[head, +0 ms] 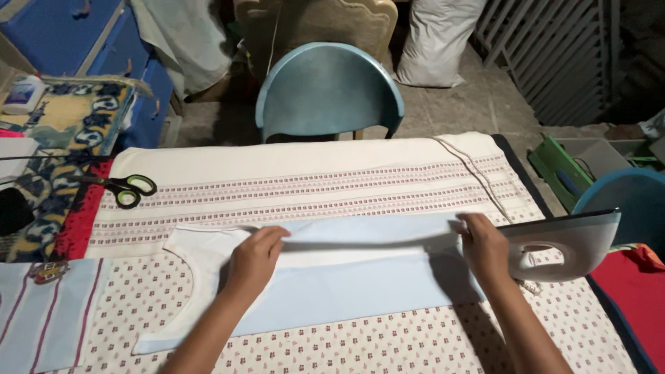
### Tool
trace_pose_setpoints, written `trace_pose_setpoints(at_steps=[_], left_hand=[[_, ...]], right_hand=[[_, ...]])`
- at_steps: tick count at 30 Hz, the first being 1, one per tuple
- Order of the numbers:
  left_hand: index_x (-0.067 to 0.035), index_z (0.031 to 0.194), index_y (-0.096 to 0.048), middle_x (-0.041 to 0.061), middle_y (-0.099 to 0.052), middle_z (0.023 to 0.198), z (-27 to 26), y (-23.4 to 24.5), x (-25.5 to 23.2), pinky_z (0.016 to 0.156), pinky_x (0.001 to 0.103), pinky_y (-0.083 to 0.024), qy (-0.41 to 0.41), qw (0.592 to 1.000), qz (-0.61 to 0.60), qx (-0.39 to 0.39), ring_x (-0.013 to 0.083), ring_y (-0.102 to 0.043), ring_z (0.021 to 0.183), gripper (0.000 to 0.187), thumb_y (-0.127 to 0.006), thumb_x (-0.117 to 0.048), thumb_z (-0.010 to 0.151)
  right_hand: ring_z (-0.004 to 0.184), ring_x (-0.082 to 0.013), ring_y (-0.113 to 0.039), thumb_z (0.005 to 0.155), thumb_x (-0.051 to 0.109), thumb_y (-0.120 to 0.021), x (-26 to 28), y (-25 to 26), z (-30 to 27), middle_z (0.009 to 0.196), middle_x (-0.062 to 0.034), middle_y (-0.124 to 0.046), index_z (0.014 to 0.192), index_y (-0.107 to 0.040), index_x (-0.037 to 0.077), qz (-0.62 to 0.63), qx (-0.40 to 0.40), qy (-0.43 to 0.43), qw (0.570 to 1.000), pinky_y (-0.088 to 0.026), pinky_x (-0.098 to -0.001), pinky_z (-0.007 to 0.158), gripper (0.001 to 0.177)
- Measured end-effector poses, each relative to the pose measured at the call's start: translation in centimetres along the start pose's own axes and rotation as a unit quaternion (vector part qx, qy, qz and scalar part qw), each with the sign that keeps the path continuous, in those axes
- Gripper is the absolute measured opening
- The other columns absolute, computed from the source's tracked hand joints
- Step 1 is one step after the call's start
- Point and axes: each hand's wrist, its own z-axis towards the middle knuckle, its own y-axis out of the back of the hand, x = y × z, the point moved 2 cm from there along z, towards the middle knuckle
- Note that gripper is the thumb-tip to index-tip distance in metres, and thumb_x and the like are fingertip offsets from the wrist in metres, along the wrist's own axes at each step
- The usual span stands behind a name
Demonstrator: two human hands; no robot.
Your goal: The person irons a light blue t-shirt with a space shuttle graphic on a patterned tablecloth. They smooth the fabric, use a steam iron on the front and back, and fold the shirt in half before ironing the folded edges.
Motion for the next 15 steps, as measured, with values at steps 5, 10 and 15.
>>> trace_pose_setpoints(at_steps=[5,10,15], left_hand=[[-0.013,0.103,-0.076,0.002,-0.075,0.113,-2.6,0.3,-0.5,0.080,0.037,-0.060,0.020,0.997,-0.009,0.074,0.0261,-0.075,0.093,0.016,-0.069,-0.011,0.089],[-0.012,0.100,-0.077,0.000,-0.075,0.110,-3.9,0.7,-1.5,0.080,0.037,-0.058,0.002,0.997,0.026,0.072,0.0238,-0.071,0.098,0.015,-0.070,-0.010,0.086],[-0.013,0.096,-0.078,-0.001,-0.075,0.110,-4.2,1.1,-2.3,0.083,0.038,-0.055,-0.054,0.993,0.073,0.070,0.0240,-0.067,0.102,0.014,-0.073,-0.014,0.083]], right_hand=[[0.101,-0.0236,-0.074,0.090,-0.004,-0.067,0.0,0.8,-4.1,0.118,-0.0026,-0.075,0.107,-0.076,0.012,-0.025,0.021,-0.006,0.999,-0.059,-0.0331,0.089,0.025],[0.108,-0.0254,-0.072,0.072,-0.013,-0.061,-1.3,0.6,-6.4,0.128,-0.0031,-0.072,0.111,-0.076,0.012,-0.058,0.042,-0.015,0.997,-0.058,-0.0344,0.092,0.049],[0.116,-0.0272,-0.067,0.071,-0.005,-0.063,-1.0,0.6,-7.0,0.134,-0.0046,-0.069,0.114,-0.076,0.011,-0.134,0.070,0.019,0.988,-0.057,-0.0390,0.093,0.048]])
